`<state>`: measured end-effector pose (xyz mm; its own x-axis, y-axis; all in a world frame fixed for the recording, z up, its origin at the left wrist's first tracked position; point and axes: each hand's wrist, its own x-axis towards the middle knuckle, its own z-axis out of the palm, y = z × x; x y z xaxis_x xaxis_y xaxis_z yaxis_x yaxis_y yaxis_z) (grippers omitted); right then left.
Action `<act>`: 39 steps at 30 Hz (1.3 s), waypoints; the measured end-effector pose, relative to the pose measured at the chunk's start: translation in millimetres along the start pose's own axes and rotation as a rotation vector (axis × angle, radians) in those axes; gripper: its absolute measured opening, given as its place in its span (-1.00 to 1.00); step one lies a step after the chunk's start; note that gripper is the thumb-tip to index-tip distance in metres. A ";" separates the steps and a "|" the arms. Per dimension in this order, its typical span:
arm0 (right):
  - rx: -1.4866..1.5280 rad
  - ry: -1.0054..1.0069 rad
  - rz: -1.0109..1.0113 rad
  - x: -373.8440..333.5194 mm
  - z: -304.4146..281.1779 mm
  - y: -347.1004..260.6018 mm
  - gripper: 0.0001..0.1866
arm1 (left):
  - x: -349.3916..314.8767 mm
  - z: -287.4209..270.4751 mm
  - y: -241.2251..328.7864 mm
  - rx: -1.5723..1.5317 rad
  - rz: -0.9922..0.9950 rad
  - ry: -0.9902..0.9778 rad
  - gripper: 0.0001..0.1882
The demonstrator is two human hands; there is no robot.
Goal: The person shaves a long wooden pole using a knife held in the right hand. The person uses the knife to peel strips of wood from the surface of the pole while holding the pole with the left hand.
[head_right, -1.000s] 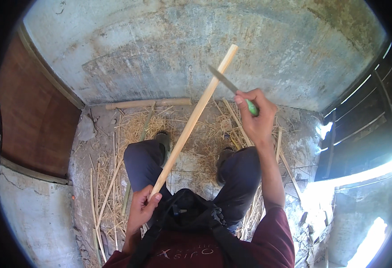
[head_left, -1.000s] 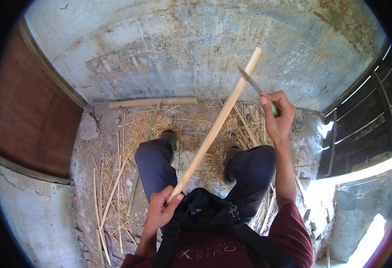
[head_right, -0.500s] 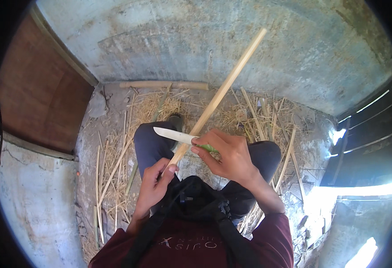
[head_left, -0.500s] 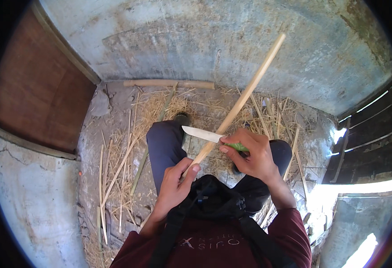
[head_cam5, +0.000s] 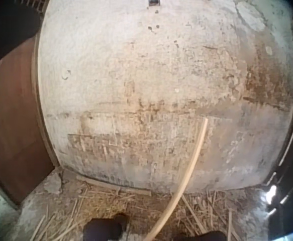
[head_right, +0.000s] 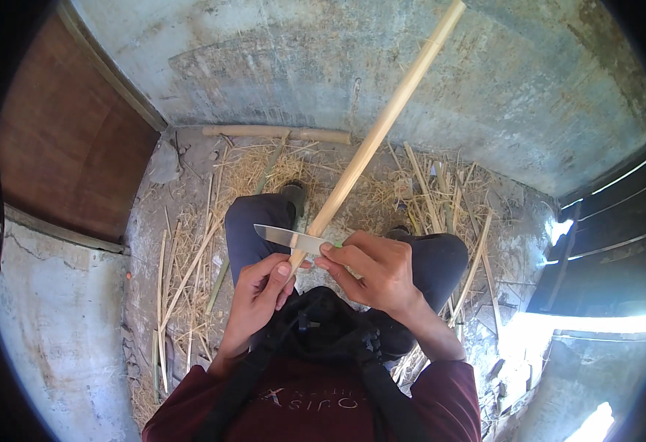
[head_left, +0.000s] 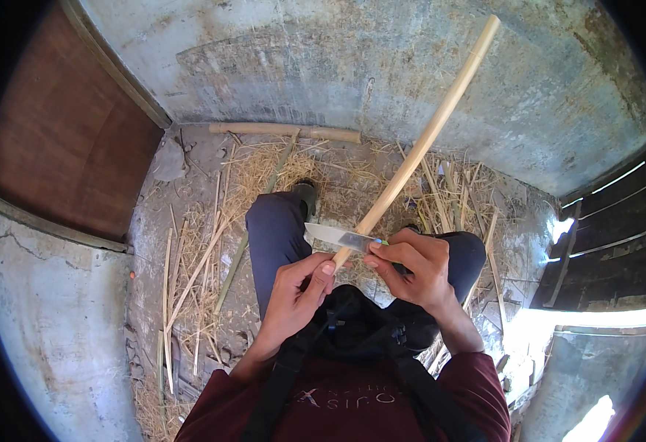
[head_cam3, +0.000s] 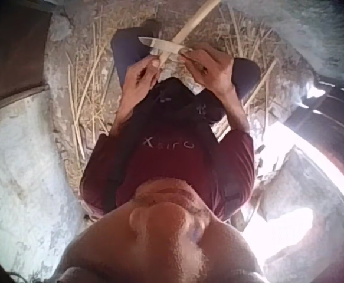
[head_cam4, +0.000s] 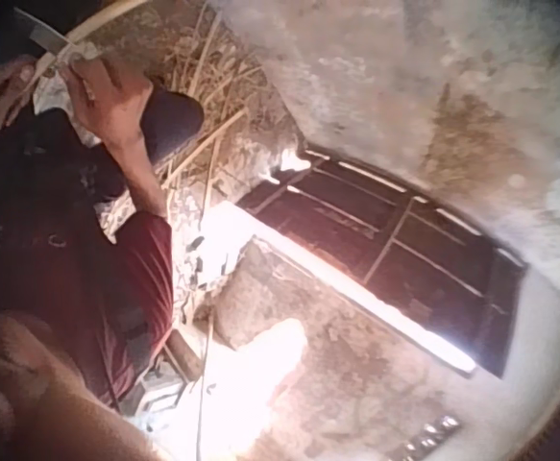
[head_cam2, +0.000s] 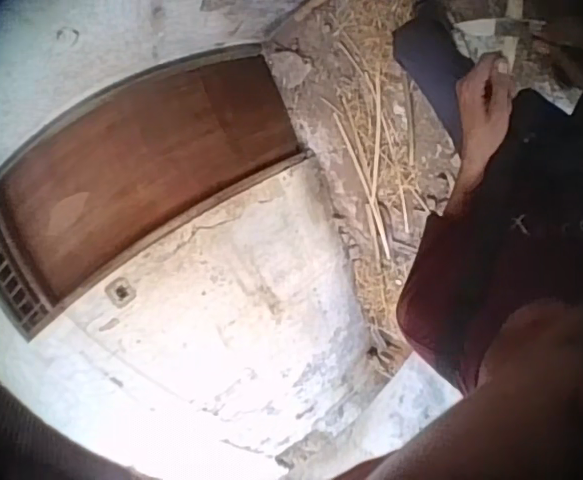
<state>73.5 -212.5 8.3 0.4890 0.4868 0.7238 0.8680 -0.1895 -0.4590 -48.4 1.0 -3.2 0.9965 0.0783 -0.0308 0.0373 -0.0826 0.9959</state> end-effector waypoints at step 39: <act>0.024 0.016 0.130 -15.1 15.6 25.0 -0.81 | -1.9 -32.1 7.6 0.297 -0.028 -0.089 -0.67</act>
<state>86.5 -211.3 -22.2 0.5987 0.4456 0.6656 0.7950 -0.2295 -0.5614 -52.4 32.1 7.2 0.9969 -0.0011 -0.0786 0.0726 -0.3698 0.9263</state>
